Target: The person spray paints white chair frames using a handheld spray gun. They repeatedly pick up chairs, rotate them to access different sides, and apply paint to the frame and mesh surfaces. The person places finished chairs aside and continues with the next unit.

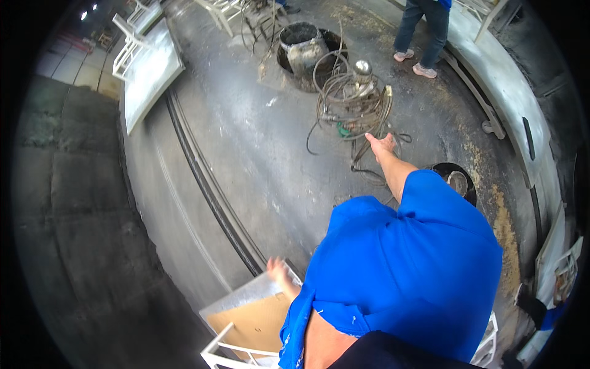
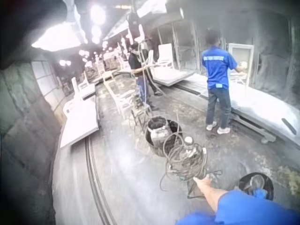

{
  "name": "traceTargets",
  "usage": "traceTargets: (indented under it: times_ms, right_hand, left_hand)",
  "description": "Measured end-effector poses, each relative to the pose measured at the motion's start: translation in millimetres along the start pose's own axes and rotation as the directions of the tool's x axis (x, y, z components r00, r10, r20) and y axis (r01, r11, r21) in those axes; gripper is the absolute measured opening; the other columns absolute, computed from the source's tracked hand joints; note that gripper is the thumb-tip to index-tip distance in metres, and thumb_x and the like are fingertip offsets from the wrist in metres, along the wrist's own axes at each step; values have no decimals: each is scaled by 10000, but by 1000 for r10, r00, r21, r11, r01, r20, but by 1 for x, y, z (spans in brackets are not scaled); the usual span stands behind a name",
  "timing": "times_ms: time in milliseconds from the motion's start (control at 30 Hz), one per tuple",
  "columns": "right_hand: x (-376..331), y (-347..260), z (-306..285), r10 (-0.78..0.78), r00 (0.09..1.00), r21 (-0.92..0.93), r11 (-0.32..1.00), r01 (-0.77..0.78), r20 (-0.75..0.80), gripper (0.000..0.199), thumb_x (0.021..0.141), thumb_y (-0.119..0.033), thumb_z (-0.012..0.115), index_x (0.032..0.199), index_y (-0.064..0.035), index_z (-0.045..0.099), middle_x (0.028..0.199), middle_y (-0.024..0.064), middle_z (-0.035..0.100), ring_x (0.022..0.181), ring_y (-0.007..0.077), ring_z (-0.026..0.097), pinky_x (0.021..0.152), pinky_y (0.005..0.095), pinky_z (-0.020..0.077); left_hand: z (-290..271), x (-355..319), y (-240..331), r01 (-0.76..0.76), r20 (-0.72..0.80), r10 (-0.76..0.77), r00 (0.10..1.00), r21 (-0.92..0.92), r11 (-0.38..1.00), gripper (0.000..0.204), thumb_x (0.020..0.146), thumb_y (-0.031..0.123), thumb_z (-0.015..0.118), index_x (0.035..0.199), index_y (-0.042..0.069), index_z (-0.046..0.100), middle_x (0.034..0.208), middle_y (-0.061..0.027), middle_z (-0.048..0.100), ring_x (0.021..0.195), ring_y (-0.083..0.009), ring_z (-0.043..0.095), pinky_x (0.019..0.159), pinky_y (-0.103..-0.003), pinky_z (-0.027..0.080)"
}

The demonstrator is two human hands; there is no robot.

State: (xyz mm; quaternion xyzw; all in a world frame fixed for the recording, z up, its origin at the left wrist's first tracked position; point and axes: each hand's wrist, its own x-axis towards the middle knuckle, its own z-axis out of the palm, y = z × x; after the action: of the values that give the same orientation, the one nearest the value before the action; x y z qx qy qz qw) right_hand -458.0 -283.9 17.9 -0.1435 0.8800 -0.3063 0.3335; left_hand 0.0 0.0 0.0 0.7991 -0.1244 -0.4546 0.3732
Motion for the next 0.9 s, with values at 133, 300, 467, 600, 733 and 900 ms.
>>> traceTargets:
  times_ms: [133,300,467,600,733,900]
  right_hand:
    - [45,-9,13,83,931,269,945,-187,356,1143,810,-482,849,1672,-139,182,1711,130,266,1486,369,386,1160,551,379]
    - [30,9,-11,55,788,341,882,-327,614,703,995,-382,693,1579,-271,319,1576,7,458,1452,256,406,1106,628,348]
    - [33,-9,-88,-107,744,491,811,-318,659,308,962,-330,724,1211,-261,556,1288,-23,685,1211,181,619,944,482,417]
    - [23,-18,-124,-187,712,579,733,-358,677,305,996,-291,679,1269,-190,588,1268,74,693,1207,294,664,961,517,513]
    - [22,-30,-129,-252,679,630,671,-391,689,305,1017,-263,645,1295,-164,570,1273,89,681,1158,303,683,917,497,560]
    - [31,-43,-125,-309,670,652,674,-347,675,329,1011,-270,640,1308,-139,581,1230,108,701,1090,313,703,925,511,570]
  left_hand:
    - [155,15,99,-502,679,254,689,194,843,613,969,127,720,1524,33,478,1397,-179,647,1209,-270,657,999,-375,539]
    - [320,46,190,-469,865,131,484,130,874,649,970,229,730,1531,24,478,1419,-197,636,1282,-265,628,1066,-371,506]
    - [478,112,225,10,530,-68,845,111,994,737,959,455,735,1470,-21,500,1160,-176,715,797,-247,675,610,-431,561]
    - [538,122,216,444,512,-330,794,-117,888,669,1020,478,654,1465,17,463,1305,-246,642,1071,-400,700,794,-548,625]
    - [555,125,218,524,452,-386,805,-234,819,426,1102,294,500,1408,-1,472,1232,-249,673,1022,-403,723,786,-549,644]
    - [547,136,238,552,442,-431,786,-188,813,354,1097,263,455,1320,-9,496,1119,-194,714,862,-392,726,781,-637,618]
